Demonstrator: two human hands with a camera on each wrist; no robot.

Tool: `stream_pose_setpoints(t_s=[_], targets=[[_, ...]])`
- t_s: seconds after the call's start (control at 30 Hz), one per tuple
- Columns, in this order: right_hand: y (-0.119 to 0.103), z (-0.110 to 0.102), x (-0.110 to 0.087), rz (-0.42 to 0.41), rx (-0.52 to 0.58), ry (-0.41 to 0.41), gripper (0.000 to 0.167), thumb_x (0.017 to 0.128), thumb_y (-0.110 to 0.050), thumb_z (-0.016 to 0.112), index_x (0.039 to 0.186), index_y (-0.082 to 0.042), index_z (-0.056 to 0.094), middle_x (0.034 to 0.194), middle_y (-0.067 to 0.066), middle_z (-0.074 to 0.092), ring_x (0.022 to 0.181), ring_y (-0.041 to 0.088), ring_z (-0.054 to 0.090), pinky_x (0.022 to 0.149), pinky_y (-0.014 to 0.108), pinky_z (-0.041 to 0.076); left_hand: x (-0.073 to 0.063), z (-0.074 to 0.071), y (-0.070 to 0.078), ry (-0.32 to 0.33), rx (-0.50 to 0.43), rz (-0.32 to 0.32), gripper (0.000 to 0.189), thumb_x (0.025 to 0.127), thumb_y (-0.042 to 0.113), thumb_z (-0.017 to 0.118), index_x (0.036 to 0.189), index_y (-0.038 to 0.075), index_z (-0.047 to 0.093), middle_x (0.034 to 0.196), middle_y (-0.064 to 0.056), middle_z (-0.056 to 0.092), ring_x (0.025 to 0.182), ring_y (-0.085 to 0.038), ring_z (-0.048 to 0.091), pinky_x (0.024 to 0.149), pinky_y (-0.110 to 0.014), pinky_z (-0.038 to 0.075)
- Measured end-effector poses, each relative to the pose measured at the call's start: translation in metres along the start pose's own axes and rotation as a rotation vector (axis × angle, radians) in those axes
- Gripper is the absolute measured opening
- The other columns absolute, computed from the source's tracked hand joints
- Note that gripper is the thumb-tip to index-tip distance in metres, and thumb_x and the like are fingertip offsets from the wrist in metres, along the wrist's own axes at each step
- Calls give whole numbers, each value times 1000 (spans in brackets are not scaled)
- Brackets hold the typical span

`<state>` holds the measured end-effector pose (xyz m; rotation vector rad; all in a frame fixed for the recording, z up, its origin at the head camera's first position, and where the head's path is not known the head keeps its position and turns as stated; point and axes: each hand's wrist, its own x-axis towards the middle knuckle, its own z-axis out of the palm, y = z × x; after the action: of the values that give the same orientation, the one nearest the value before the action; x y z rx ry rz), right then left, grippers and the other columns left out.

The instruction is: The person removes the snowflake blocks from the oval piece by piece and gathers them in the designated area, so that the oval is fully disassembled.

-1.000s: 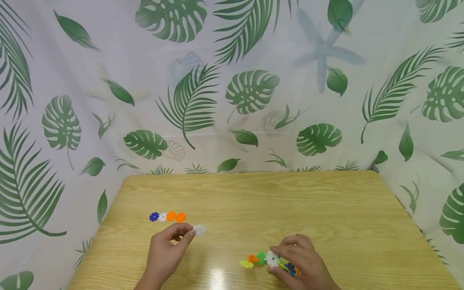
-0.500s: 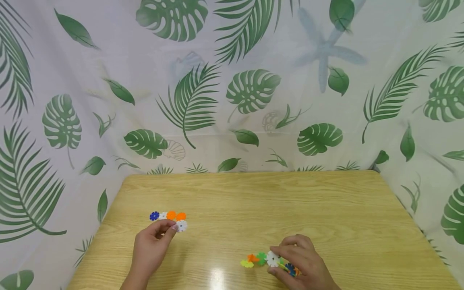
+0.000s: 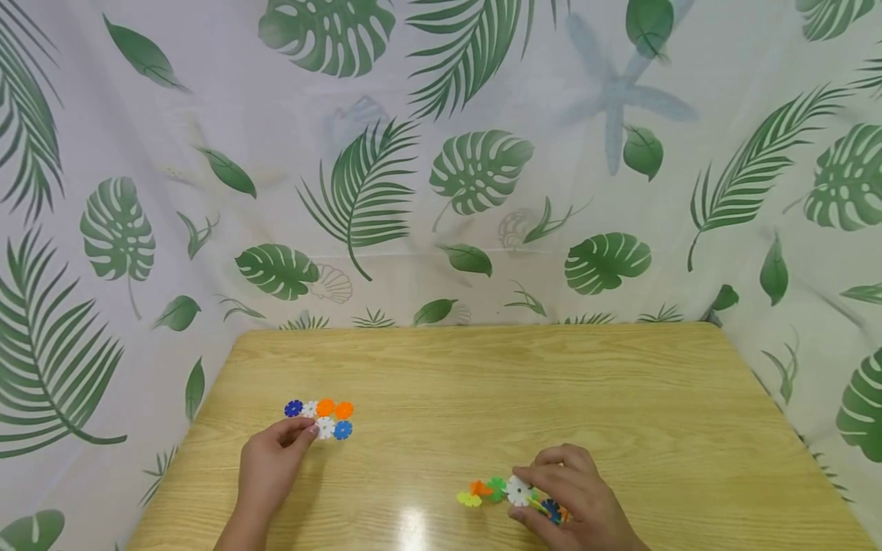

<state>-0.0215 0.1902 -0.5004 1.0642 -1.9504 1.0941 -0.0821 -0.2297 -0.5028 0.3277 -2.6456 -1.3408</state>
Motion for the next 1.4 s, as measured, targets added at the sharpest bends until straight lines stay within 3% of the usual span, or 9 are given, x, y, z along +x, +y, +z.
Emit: stream_pose_setpoints(t_s=[0.27, 0.53, 0.77, 1.03, 1.4], targets=[[0, 0, 1, -7, 4, 8, 43, 89, -26, 85, 121, 0, 74, 102, 1, 75, 98, 19, 56, 96, 28, 37, 11, 0, -23, -20, 33, -58, 22, 96, 25, 76, 109, 9, 81, 105, -7, 79, 97, -21, 72, 74, -24, 53], [-2, 0, 2, -7, -1, 13, 42, 90, -27, 84, 121, -1, 74, 101, 0, 75, 98, 20, 57, 97, 28, 37, 19, 1, -33, -47, 63, -100, 21, 95, 24, 76, 108, 9, 81, 103, -7, 79, 99, -24, 72, 81, -32, 52], [-4, 0, 5, -8, 12, 15, 41, 89, -25, 85, 120, 0, 74, 100, 1, 76, 98, 20, 57, 100, 29, 36, 27, 3, -34, -49, 149, -50, 23, 96, 25, 75, 110, 8, 81, 97, -5, 79, 96, -25, 72, 86, -45, 53], [-5, 1, 6, -4, 24, 19, 41, 89, -24, 85, 120, 0, 74, 99, 2, 75, 97, 20, 58, 101, 29, 36, 33, 6, -35, -74, 188, -17, 22, 95, 25, 75, 108, 8, 81, 92, -1, 78, 91, -22, 71, 84, -45, 53], [-6, 0, 5, 13, 19, 12, 41, 88, -24, 85, 120, -1, 74, 99, 1, 75, 98, 19, 58, 101, 28, 36, 32, 7, -34, -82, 196, -28, 23, 95, 26, 77, 108, 8, 81, 90, 1, 77, 87, -18, 69, 83, -43, 53]])
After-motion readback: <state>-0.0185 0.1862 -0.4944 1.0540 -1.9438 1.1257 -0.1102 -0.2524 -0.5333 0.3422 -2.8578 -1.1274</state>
